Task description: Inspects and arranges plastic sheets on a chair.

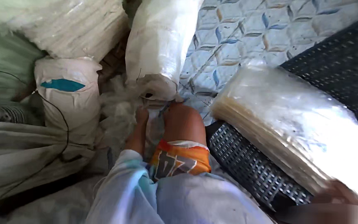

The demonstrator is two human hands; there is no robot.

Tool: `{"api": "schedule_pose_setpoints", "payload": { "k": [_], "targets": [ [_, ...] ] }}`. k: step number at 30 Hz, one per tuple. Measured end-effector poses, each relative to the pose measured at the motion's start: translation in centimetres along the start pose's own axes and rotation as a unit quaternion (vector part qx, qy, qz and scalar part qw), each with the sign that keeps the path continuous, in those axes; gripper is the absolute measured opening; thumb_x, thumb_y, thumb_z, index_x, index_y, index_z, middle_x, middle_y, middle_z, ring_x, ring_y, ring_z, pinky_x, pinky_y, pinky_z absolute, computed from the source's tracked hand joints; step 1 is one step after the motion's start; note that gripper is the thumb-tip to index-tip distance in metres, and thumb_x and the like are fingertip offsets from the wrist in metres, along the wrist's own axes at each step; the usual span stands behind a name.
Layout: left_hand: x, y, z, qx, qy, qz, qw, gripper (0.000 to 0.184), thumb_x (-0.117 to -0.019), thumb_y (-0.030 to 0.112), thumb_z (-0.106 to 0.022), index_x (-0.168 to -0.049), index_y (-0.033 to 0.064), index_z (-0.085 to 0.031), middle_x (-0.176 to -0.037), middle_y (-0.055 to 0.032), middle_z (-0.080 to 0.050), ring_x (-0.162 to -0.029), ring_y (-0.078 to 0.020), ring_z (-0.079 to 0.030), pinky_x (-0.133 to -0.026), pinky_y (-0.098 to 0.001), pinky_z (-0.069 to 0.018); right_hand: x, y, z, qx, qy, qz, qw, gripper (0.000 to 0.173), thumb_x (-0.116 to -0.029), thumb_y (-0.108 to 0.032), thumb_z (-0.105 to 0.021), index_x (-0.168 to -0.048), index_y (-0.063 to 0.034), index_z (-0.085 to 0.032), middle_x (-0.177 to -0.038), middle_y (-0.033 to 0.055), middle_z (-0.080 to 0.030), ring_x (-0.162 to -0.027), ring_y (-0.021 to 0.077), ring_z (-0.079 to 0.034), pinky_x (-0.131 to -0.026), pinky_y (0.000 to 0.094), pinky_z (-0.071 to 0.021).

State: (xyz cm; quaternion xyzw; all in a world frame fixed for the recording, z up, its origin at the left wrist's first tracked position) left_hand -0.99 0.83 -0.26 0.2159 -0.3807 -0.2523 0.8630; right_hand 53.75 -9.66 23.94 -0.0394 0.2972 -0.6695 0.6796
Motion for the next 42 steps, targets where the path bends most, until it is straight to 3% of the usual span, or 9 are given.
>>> {"api": "schedule_pose_setpoints", "payload": {
  "k": [5,11,17,25,28,30,32,36,42],
  "targets": [
    [-3.2,-9.8,1.4,-0.181,0.168,0.064,0.967,0.074,-0.0909,0.026,-0.071,-0.157,0.0141,-0.039,-0.164,-0.0297,-0.023,-0.149,-0.0520,-0.025,-0.112,-0.0716,-0.0283,2.8,-2.8,-9.4,-0.049,-0.211,0.251,0.943,0.031,-0.1085,-0.032,-0.046,-0.117,-0.0117,-0.069,-0.125,0.0103,-0.070,-0.127,0.0235,-0.060,-0.110,0.0379,-0.0431],
    [-7.4,-10.1,2.9,-0.006,0.187,0.193,0.963,0.121,-0.0821,0.040,-0.085,-0.165,0.0113,-0.001,-0.167,-0.0309,-0.006,-0.148,-0.0541,-0.024,-0.108,-0.0676,-0.0391,-1.2,-5.3,-10.6,-0.075,-0.201,0.093,0.972,0.034,-0.1050,-0.023,-0.048,-0.105,0.0018,-0.072,-0.098,0.0165,-0.072,-0.099,0.0180,-0.067,-0.095,0.0253,-0.0508],
    [-7.2,-5.3,2.2,0.025,0.175,0.205,0.963,0.044,-0.1087,0.026,-0.036,-0.136,-0.0027,-0.057,-0.131,-0.0277,-0.063,-0.122,-0.0432,-0.061,-0.098,-0.0616,-0.0490,-1.0,-5.9,-10.9,-0.065,-0.203,0.095,0.972,0.033,-0.1047,-0.025,-0.048,-0.104,-0.0023,-0.073,-0.100,0.0119,-0.073,-0.103,0.0180,-0.066,-0.097,0.0272,-0.0494],
    [11.2,13.7,7.3,0.466,0.039,-0.158,0.870,0.060,-0.1114,0.049,-0.019,-0.151,0.0072,-0.037,-0.133,-0.0119,-0.059,-0.114,-0.0174,-0.062,-0.095,-0.0418,-0.0551,-5.9,-12.8,-7.6,-0.187,-0.169,0.137,0.958,0.029,-0.1032,-0.027,-0.058,-0.114,-0.0035,-0.072,-0.106,0.0094,-0.075,-0.100,0.0081,-0.070,-0.092,0.0239,-0.0560],
    [20.4,17.8,10.5,0.471,-0.150,-0.317,0.810,0.110,-0.0720,0.091,-0.052,-0.153,0.0204,-0.027,-0.128,0.0074,-0.064,-0.110,-0.0047,-0.066,-0.090,-0.0308,-0.0605,-9.0,-18.7,-6.1,-0.241,-0.119,0.216,0.939,0.073,-0.0895,-0.043,-0.078,-0.148,-0.0149,-0.045,-0.150,0.0161,-0.050,-0.136,0.0221,-0.052,-0.109,0.0407,-0.0480],
    [26.5,19.9,11.5,0.407,-0.245,-0.395,0.787,0.116,-0.0681,0.072,-0.080,-0.155,0.0213,-0.022,-0.129,0.0099,-0.061,-0.108,-0.0022,-0.065,-0.091,-0.0275,-0.0597,-10.2,-21.8,-4.8,-0.245,-0.068,0.259,0.932,0.095,-0.0814,-0.046,-0.084,-0.156,-0.0204,-0.032,-0.164,0.0181,-0.029,-0.151,0.0324,-0.033,-0.117,0.0549,-0.0371],
    [30.7,21.1,11.3,0.364,-0.297,-0.435,0.768,0.086,-0.0821,0.046,-0.082,-0.150,0.0199,-0.036,-0.122,0.0090,-0.067,-0.103,-0.0029,-0.068,-0.088,-0.0264,-0.0601,-11.8,-22.7,-2.2,-0.308,-0.031,0.295,0.904,0.058,-0.0845,-0.026,-0.081,-0.137,-0.0171,-0.057,-0.159,0.0166,-0.040,-0.152,0.0366,-0.029,-0.121,0.0612,-0.0286],
    [32.8,21.6,10.6,0.141,-0.155,-0.580,0.787,0.047,-0.0889,0.029,-0.078,-0.128,0.0058,-0.065,-0.106,-0.0029,-0.072,-0.089,-0.0053,-0.068,-0.079,-0.0269,-0.0589,-13.1,-19.7,6.1,-0.361,-0.005,0.306,0.881,0.019,-0.1002,-0.008,-0.057,-0.103,-0.0022,-0.075,-0.116,0.0061,-0.074,-0.120,0.0161,-0.065,-0.114,0.0419,-0.0458],
    [36.1,22.9,11.3,-0.302,-0.198,-0.614,0.702,0.050,-0.0851,0.053,-0.078,-0.114,0.0123,-0.076,-0.113,-0.0098,-0.072,-0.122,-0.0352,-0.057,-0.111,-0.0664,-0.0297,-8.9,-13.4,13.6,-0.313,0.071,0.068,0.945,0.007,-0.0991,-0.013,-0.065,-0.102,-0.0078,-0.068,-0.073,-0.0076,-0.064,-0.052,-0.0029,-0.054,-0.048,0.0153,-0.0484]
  ]
}}
Point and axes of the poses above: each hand's wrist, its own x-axis away from the middle knuckle, its own z-axis out of the back of the hand, y = z × x, the point moved 2 cm from there along -x, towards the middle knuckle
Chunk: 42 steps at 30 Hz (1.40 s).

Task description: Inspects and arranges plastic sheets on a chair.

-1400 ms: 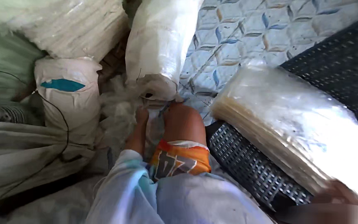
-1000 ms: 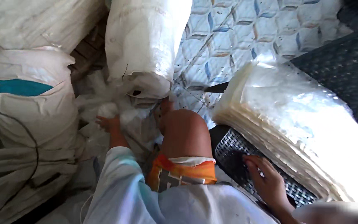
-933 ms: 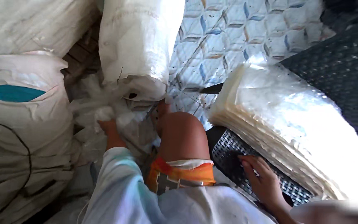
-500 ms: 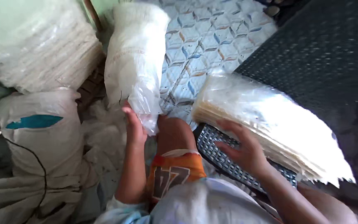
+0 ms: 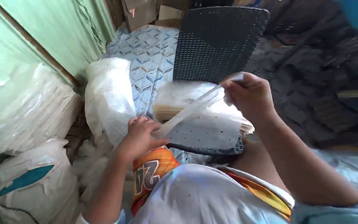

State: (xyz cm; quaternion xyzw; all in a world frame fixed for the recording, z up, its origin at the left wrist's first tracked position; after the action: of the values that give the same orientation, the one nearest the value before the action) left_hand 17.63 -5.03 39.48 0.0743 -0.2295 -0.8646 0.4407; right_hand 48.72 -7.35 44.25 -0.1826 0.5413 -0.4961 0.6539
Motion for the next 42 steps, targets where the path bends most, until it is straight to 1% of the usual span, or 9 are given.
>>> {"api": "schedule_pose_setpoints", "payload": {
  "k": [5,12,16,18,22,28,33,38,42],
  "targets": [
    [-0.6,-2.7,2.1,-0.115,-0.032,0.024,0.993,0.029,-0.0896,0.037,-0.079,-0.107,0.0139,-0.080,-0.118,-0.0071,-0.073,-0.130,-0.0332,-0.055,-0.113,-0.0678,-0.0274,0.9,1.7,10.0,0.353,0.089,0.062,0.929,0.042,-0.1089,-0.028,-0.050,-0.110,0.0120,-0.062,-0.094,0.0305,-0.067,-0.083,0.0411,-0.069,-0.077,0.0589,-0.0555],
    [-2.5,-3.3,3.7,0.169,0.166,0.058,0.970,0.024,-0.0866,0.014,-0.082,-0.105,0.0036,-0.071,-0.094,-0.0104,-0.072,-0.085,-0.0196,-0.068,-0.080,-0.0465,-0.0568,1.7,6.1,15.5,0.238,0.261,-0.094,0.931,0.043,-0.1113,-0.032,-0.039,-0.107,0.0076,-0.056,-0.090,0.0149,-0.057,-0.081,0.0183,-0.058,-0.078,0.0382,-0.0520],
    [-5.7,-3.2,4.4,0.408,0.328,0.075,0.849,0.034,-0.0928,0.005,-0.072,-0.124,0.0001,-0.059,-0.109,-0.0079,-0.069,-0.095,-0.0124,-0.068,-0.088,-0.0349,-0.0589,2.0,7.5,15.0,0.381,0.250,-0.140,0.879,0.054,-0.1125,-0.038,-0.033,-0.118,0.0111,-0.055,-0.099,0.0374,-0.064,-0.093,0.0566,-0.065,-0.078,0.0710,-0.0492],
    [-8.5,-2.2,4.3,0.517,0.287,0.062,0.804,0.038,-0.1039,0.017,-0.058,-0.140,0.0087,-0.048,-0.120,-0.0040,-0.065,-0.102,-0.0135,-0.067,-0.090,-0.0354,-0.0582,0.6,9.7,15.6,0.270,0.254,-0.203,0.906,0.054,-0.1086,-0.041,-0.047,-0.122,0.0105,-0.059,-0.107,0.0320,-0.065,-0.099,0.0448,-0.065,-0.088,0.0615,-0.0508],
    [-14.6,-3.9,2.0,0.367,0.176,0.136,0.903,0.037,-0.1086,0.026,-0.051,-0.133,-0.0009,-0.059,-0.118,-0.0172,-0.069,-0.100,-0.0237,-0.069,-0.091,-0.0430,-0.0564,-0.5,14.3,16.0,-0.050,0.226,-0.322,0.918,0.020,-0.0993,-0.022,-0.067,-0.110,-0.0059,-0.067,-0.083,-0.0033,-0.066,-0.063,0.0020,-0.059,-0.061,0.0220,-0.0542],
    [-19.0,-4.1,4.9,0.265,0.297,0.078,0.914,0.043,-0.1125,0.035,-0.035,-0.126,0.0047,-0.062,-0.071,-0.0041,-0.055,-0.053,-0.0127,-0.051,-0.052,-0.0326,-0.0488,-2.4,15.3,17.5,0.249,0.226,-0.318,0.887,0.059,-0.1090,-0.045,-0.044,-0.107,0.0109,-0.062,-0.099,0.0320,-0.062,-0.092,0.0441,-0.061,-0.084,0.0659,-0.0455],
    [-25.8,-9.5,-4.9,0.108,0.122,0.244,0.956,0.060,-0.1124,0.043,-0.029,-0.134,-0.0062,-0.058,-0.124,-0.0332,-0.063,-0.118,-0.0483,-0.061,-0.100,-0.0671,-0.0456,0.8,25.6,13.5,0.361,0.062,-0.463,0.808,0.057,-0.1103,-0.047,-0.037,-0.123,0.0024,-0.064,-0.118,0.0353,-0.064,-0.112,0.0563,-0.061,-0.088,0.0763,-0.0455],
    [-27.4,-13.2,-14.7,0.043,0.020,0.330,0.943,0.060,-0.1117,0.046,-0.028,-0.130,0.0013,-0.064,-0.129,-0.0263,-0.065,-0.123,-0.0439,-0.061,-0.100,-0.0659,-0.0460,5.2,31.4,9.7,0.384,0.006,-0.557,0.737,0.057,-0.1102,-0.049,-0.032,-0.126,-0.0049,-0.065,-0.121,0.0267,-0.068,-0.118,0.0455,-0.064,-0.094,0.0661,-0.0484],
    [-27.7,-13.3,-10.5,0.081,-0.037,0.302,0.949,0.057,-0.1094,0.046,-0.041,-0.131,-0.0025,-0.061,-0.128,-0.0293,-0.063,-0.122,-0.0455,-0.060,-0.102,-0.0675,-0.0441,4.2,30.3,11.3,0.366,0.060,-0.483,0.793,0.048,-0.1059,-0.038,-0.054,-0.129,0.0043,-0.060,-0.126,0.0338,-0.061,-0.119,0.0514,-0.059,-0.096,0.0688,-0.0466]
  ]
}}
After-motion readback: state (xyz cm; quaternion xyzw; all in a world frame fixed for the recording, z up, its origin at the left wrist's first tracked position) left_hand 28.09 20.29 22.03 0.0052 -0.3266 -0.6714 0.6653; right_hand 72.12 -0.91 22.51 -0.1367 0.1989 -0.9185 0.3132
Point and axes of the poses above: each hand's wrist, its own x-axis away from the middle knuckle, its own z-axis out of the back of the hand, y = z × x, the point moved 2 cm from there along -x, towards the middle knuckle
